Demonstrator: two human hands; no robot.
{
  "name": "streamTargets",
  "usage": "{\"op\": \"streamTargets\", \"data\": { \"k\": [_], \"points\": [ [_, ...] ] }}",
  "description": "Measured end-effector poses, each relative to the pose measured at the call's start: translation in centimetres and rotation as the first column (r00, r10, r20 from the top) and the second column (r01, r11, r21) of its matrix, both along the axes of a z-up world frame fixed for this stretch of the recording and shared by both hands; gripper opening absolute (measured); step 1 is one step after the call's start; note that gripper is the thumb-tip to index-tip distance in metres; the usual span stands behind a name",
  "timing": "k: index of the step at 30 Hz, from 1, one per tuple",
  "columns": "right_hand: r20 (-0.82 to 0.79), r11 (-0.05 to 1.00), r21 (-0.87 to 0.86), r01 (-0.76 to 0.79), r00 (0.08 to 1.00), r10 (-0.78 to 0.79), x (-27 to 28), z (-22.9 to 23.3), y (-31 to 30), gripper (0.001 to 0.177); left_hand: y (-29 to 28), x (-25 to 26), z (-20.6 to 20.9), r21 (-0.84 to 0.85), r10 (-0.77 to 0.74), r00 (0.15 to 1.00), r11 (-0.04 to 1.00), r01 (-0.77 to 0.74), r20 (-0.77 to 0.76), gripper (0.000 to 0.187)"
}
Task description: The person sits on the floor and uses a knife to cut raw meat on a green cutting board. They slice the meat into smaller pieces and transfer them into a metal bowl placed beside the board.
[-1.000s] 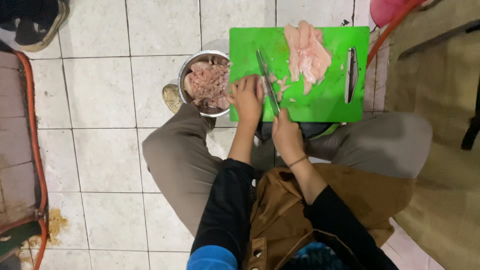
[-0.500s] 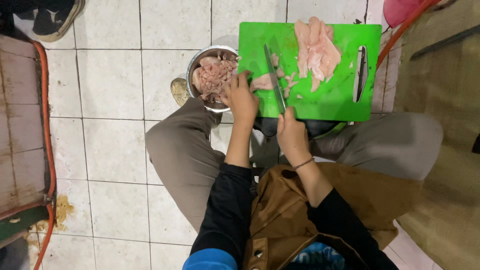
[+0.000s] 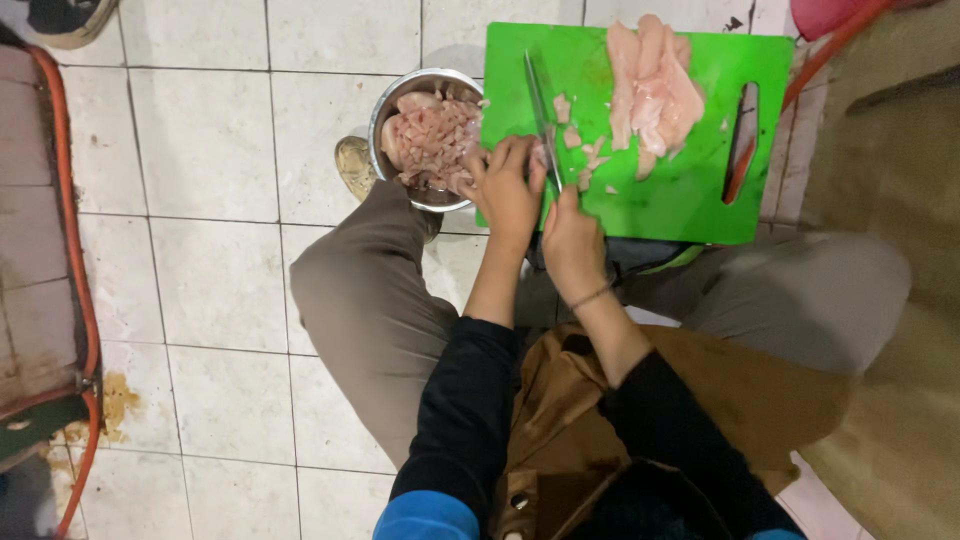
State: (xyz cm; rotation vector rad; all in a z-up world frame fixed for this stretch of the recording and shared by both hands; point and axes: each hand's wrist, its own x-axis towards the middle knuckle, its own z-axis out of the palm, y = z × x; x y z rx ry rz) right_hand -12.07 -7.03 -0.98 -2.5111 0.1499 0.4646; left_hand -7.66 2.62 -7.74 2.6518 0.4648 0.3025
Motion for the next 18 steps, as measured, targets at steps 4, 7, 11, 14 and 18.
{"op": "streamTargets", "data": {
  "k": [4, 7, 11, 14, 18],
  "points": [
    [0.033, 0.999, -0.051, -0.011, 0.999, 0.013, 2.9, -1.0, 0.6, 0.034, 0.1, 0.3, -0.6, -0.031, -0.003, 1.0, 1.0, 0.003, -0.013, 0.03],
    [0.05, 0.999, -0.049, -0.009, 0.999, 0.012, 1.9, -0.5, 0.0, 0.036, 0.2, 0.3, -1.1, -0.07, -0.019, 1.0, 0.997, 0.018, -0.009, 0.03],
    [0.023, 0.999, -0.044, -0.005, 1.0, 0.006, 0.3, -1.3, -0.9, 0.04, -0.1, -0.1, -0.6, -0.138, -0.021, 1.0, 0.99, 0.018, -0.022, 0.042],
    [0.033, 0.999, -0.041, -0.029, 0.999, 0.03, 0.4, -2.5, -1.6, 0.039, -0.3, -0.3, 0.6, -0.011, -0.026, 0.999, 1.0, 0.025, -0.036, 0.032],
    [0.027, 0.992, -0.106, -0.074, 0.997, 0.077, 0.6, -3.3, -1.8, 0.043, -0.7, 0.0, -1.4, 0.03, -0.015, 0.999, 0.999, 0.016, -0.04, 0.03]
  ]
}}
